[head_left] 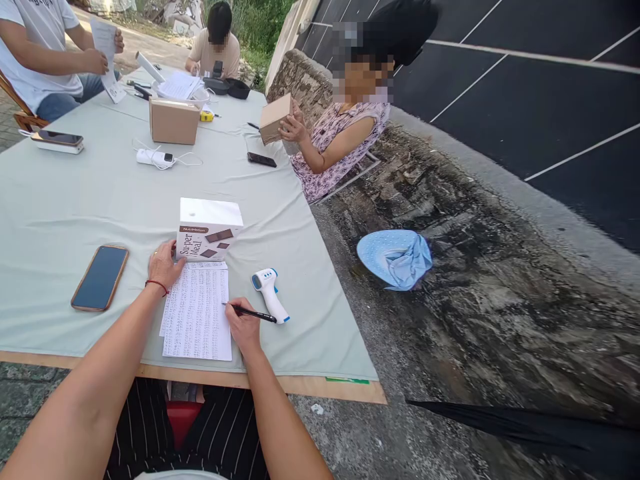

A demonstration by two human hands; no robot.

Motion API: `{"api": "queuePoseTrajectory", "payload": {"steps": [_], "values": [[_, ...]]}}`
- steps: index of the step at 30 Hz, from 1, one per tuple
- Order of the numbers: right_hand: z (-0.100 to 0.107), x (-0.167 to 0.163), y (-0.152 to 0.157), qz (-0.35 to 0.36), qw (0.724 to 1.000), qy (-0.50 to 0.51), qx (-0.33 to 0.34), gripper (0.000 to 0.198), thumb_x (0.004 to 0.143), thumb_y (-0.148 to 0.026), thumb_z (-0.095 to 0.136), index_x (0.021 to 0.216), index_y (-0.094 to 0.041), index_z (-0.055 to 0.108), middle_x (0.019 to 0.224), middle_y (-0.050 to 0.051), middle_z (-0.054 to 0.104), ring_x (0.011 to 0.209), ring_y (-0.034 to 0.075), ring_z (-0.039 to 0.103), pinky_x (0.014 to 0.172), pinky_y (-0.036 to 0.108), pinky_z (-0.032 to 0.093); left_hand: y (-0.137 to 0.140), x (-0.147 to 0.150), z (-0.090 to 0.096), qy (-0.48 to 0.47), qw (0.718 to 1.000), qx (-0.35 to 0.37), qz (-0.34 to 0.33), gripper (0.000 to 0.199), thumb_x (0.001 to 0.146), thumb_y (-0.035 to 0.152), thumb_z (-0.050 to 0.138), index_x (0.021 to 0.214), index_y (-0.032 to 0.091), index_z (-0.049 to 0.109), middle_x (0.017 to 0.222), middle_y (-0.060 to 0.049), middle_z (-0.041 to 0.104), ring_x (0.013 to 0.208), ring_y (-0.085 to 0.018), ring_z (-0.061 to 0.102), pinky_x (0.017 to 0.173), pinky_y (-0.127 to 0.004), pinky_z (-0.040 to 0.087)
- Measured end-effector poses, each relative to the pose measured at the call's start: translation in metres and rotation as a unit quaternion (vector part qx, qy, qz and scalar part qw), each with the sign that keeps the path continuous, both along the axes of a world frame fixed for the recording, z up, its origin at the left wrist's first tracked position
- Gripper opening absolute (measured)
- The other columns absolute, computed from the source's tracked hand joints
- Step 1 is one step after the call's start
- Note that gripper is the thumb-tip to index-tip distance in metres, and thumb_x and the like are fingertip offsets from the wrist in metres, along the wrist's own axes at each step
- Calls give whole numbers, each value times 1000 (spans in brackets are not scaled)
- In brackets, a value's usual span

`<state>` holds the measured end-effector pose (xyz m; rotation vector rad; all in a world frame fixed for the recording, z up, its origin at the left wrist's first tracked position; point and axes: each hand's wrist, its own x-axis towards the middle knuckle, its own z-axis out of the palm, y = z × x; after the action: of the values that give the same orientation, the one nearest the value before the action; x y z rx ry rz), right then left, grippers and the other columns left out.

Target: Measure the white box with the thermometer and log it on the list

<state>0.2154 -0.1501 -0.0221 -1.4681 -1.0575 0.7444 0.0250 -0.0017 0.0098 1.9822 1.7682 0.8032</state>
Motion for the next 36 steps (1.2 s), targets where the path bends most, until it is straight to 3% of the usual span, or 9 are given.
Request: {"api": "queuePoseTrajectory", "payload": {"steps": [36], "values": [[1,3,-1,-1,1000,-8,1,12,74,-30,54,68,-20,57,63,-3,54,62,14,49,61,28,40,0,1,1,4,1000,3,-3,44,79,30,61,122,21,54,119,-7,65,106,-27,62,97,-45,43]]}}
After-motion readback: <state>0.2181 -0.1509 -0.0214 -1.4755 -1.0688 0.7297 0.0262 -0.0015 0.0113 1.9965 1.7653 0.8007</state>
